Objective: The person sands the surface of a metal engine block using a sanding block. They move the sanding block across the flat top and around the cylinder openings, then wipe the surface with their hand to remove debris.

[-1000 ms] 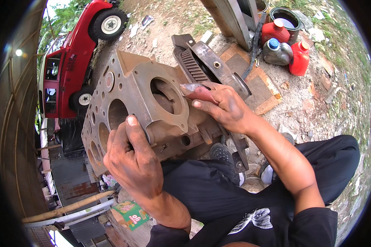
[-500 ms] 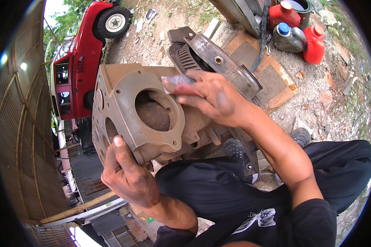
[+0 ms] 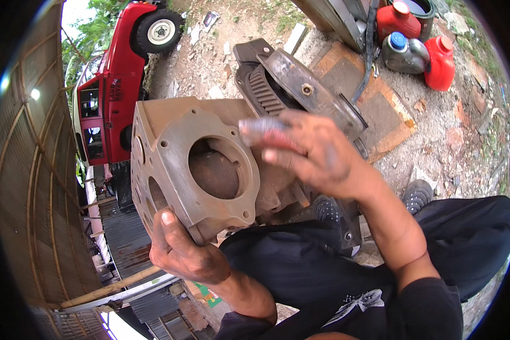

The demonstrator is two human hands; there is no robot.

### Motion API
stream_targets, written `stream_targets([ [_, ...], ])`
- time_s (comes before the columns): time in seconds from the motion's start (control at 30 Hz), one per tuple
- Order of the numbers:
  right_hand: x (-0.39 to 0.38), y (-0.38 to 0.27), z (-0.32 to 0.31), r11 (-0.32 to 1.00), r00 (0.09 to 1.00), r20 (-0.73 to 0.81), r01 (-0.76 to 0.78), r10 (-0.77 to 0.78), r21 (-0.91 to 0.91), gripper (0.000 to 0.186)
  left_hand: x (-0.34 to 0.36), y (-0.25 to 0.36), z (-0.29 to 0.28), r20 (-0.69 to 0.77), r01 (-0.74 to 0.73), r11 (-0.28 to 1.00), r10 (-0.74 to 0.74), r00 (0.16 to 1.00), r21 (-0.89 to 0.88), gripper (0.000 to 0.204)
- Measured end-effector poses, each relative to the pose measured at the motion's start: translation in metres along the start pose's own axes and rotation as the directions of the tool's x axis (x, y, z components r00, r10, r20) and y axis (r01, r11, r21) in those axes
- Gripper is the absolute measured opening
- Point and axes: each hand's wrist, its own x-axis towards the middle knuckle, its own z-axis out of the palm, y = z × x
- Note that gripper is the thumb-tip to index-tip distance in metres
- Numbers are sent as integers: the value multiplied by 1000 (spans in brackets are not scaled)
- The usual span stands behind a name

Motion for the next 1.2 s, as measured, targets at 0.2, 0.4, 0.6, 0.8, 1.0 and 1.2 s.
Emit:
stream_targets([
  [0.2, 6, -11, -12, 889, 956, -59, -243, 287, 389, 43, 1, 10, -6, 65, 201, 961, -192, 979, -187, 53],
  [0.4, 1, -7, 16, 988, 960, -245, -118, 139, 98, 38, -1, 1, -2, 20, 134, 981, -132, 991, -140, 53],
  [0.6, 1, 0, 34, 984, 947, -285, 110, -146, -140, 36, -2, 10, -2, 29, 236, 947, -235, 971, -218, 50],
  [0.8, -3, -4, 37, 993, 956, -282, 43, -73, -113, 36, -2, 9, -3, 63, 241, 945, -233, 970, -219, 50],
  [1.0, -3, -4, 33, 978, 956, -253, 100, -145, -181, 37, -1, 8, -2, 56, 197, 957, -190, 980, -213, 52],
  [1.2, -5, -20, 26, 971, 986, -111, 95, -122, -219, 40, 1, 10, -2, 69, 219, 954, -209, 976, -207, 52],
])
